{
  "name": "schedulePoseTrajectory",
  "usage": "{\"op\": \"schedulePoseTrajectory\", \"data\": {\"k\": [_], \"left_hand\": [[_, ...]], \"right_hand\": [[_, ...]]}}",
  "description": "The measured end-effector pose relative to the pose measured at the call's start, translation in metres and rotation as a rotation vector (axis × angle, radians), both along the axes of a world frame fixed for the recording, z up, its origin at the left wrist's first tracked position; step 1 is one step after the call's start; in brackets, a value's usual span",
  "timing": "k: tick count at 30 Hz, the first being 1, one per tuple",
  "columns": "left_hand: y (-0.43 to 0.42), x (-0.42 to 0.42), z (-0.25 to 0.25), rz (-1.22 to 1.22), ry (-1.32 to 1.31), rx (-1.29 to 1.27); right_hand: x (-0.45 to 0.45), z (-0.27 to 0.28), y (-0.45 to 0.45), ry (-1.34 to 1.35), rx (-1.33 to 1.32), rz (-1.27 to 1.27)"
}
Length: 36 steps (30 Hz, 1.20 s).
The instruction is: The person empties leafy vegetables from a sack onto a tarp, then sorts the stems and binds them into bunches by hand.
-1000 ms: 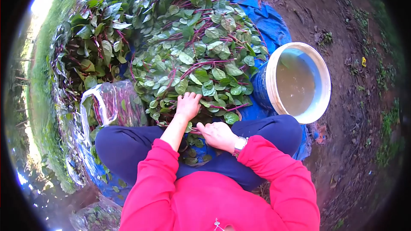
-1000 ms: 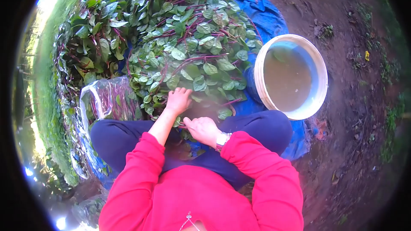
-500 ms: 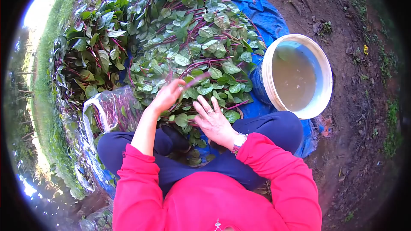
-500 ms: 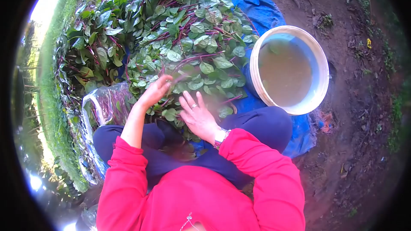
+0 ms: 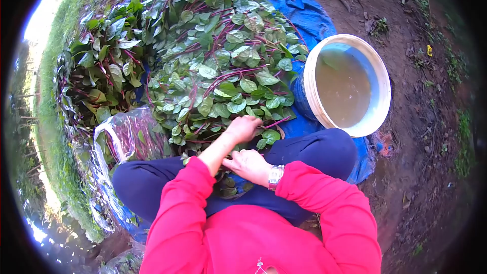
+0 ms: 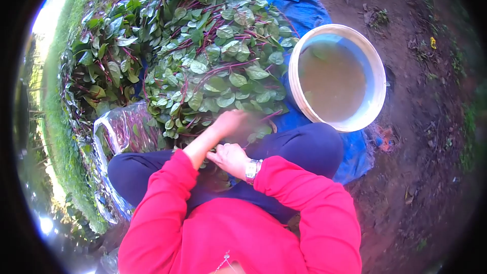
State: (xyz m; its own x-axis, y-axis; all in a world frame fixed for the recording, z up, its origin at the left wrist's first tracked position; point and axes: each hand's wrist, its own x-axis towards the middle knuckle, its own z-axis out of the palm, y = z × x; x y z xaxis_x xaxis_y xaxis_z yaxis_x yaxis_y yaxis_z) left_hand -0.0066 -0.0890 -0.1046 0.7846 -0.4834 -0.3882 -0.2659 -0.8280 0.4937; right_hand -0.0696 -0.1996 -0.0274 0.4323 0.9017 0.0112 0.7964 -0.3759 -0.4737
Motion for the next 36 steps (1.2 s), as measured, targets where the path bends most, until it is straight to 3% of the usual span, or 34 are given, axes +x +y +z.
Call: {"op": "schedulePoseTrajectory", "data": {"k": [2,4,6,8,10,12,14,15,18,21,24,25,26,28,30,31,34,35,36], "left_hand": [[-0.015,-0.006,-0.008,-0.083,-0.163,0.16],[-0.015,-0.004,-0.028,-0.102,-0.154,0.208],[-0.01,-0.005,-0.036,-0.147,-0.179,0.305],[0.004,-0.001,-0.026,-0.162,-0.279,0.241],[0.011,0.008,-0.003,0.026,-0.392,0.099],[0.024,0.028,0.01,0.316,-0.442,-0.246],[0.041,0.04,0.047,0.543,-0.392,-0.397],[0.05,0.042,0.069,0.642,-0.221,-0.495],[0.08,0.028,0.109,0.49,-0.025,-0.427],[0.111,-0.001,0.112,0.411,0.344,-0.504],[0.117,-0.009,0.136,0.328,0.601,-0.394],[0.118,-0.007,0.14,0.374,0.797,-0.313],[0.118,-0.004,0.137,0.373,0.796,-0.313],[0.119,0.003,0.123,0.111,0.665,-0.3],[0.101,0.009,0.091,0.347,0.475,-0.476],[0.081,0.013,0.074,0.459,0.435,-0.501],[0.02,0.013,0.024,0.403,0.325,-0.179],[0.009,0.002,-0.031,0.32,0.18,-0.103],[-0.001,-0.002,-0.037,0.27,0.231,0.028]], "right_hand": [[-0.009,-0.005,-0.005,0.07,-0.108,-0.047],[-0.01,-0.012,-0.006,0.058,-0.313,-0.041],[-0.011,-0.01,-0.007,-0.004,-0.288,-0.028],[-0.008,-0.004,-0.001,-0.109,-0.185,-0.103],[0.0,0.006,0.003,-0.081,-0.167,-0.086],[0.006,0.012,0.006,-0.079,-0.116,-0.155],[0.012,0.019,0.006,-0.046,-0.155,-0.142],[0.015,0.021,0.006,-0.065,-0.119,-0.174],[0.03,0.04,0.006,-0.118,-0.17,-0.204],[0.04,0.04,0.005,-0.184,-0.086,-0.323],[0.042,0.041,0.002,-0.288,-0.109,-0.471],[0.041,0.041,0.001,-0.287,-0.111,-0.472],[0.041,0.041,0.0,-0.204,-0.169,-0.396],[0.037,0.041,-0.001,-0.124,-0.223,-0.315],[0.031,0.034,-0.002,-0.315,-0.109,-0.178],[0.026,0.027,0.0,-0.287,-0.172,-0.115],[0.014,0.006,-0.001,-0.095,-0.258,-0.109],[0.013,-0.002,-0.004,-0.099,-0.264,-0.119],[0.012,-0.009,-0.006,-0.079,-0.238,-0.15]]}}
